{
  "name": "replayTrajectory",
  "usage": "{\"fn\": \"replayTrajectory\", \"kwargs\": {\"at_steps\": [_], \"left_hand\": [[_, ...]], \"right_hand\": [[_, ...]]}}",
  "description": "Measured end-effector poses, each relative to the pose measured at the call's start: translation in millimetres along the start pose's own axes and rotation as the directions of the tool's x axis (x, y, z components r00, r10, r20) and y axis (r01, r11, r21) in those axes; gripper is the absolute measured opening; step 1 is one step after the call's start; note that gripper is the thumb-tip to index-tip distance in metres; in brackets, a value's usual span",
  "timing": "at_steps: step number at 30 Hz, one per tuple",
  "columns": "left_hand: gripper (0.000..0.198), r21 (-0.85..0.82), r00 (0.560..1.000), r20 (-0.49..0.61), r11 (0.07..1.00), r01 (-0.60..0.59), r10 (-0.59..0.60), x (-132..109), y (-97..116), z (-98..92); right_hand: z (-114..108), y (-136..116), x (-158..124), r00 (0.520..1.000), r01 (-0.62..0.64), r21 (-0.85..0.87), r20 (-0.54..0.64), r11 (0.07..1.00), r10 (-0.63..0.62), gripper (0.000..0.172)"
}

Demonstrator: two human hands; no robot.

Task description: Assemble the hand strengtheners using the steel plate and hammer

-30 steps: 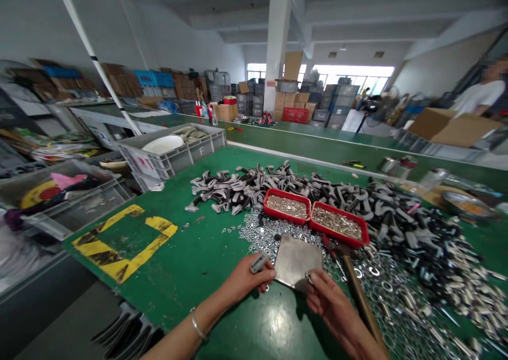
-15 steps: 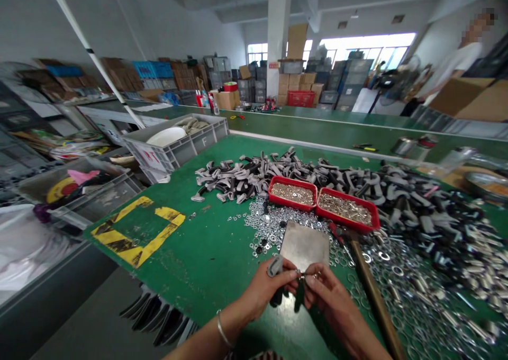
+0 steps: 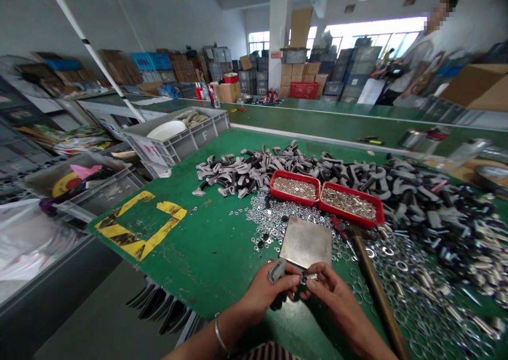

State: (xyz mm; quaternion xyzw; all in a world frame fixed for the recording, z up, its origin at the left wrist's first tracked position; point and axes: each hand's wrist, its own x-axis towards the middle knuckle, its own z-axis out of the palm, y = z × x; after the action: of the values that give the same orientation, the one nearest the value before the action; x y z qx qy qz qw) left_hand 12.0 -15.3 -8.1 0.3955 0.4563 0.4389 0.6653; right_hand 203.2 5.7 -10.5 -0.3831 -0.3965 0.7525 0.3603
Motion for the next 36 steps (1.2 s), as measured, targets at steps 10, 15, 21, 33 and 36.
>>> {"fn": "replayTrajectory", "kwargs": {"at_steps": [10,15,21,33,36], "left_hand": [[0.041,0.455,0.973,0.173,0.863,-0.219,0.156,-8,5,-9.7],[0.039,0.266,0.99,0.132,0.96,-0.083,0.048,-2,22,-23.3],[0.043,0.302,0.989,-0.063,0.947,-0.11,0.135,17,15,-8.5],[0.045,0.011,0.878,0.427,0.973,0.232,-0.214,-11,-8,7.9],[0.038,-0.092,0.838,0.507,0.954,0.287,-0.204,-22,-4,7.9]], "right_hand": [[-11,-16,-1,0.995,-0.091,-0.037,-0.045,0.995,0.089,0.028],[-11,-29,-8,0.987,0.071,-0.366,-0.109,0.928,-0.118,0.029],[9,-17,-12,0.966,0.112,-0.324,-0.187,0.939,-0.179,0.029],[25,-1,-6,0.964,0.176,-0.321,-0.136,0.931,-0.229,0.024],[16,-4,-12,0.993,0.101,-0.236,-0.036,0.967,-0.112,0.025]]}}
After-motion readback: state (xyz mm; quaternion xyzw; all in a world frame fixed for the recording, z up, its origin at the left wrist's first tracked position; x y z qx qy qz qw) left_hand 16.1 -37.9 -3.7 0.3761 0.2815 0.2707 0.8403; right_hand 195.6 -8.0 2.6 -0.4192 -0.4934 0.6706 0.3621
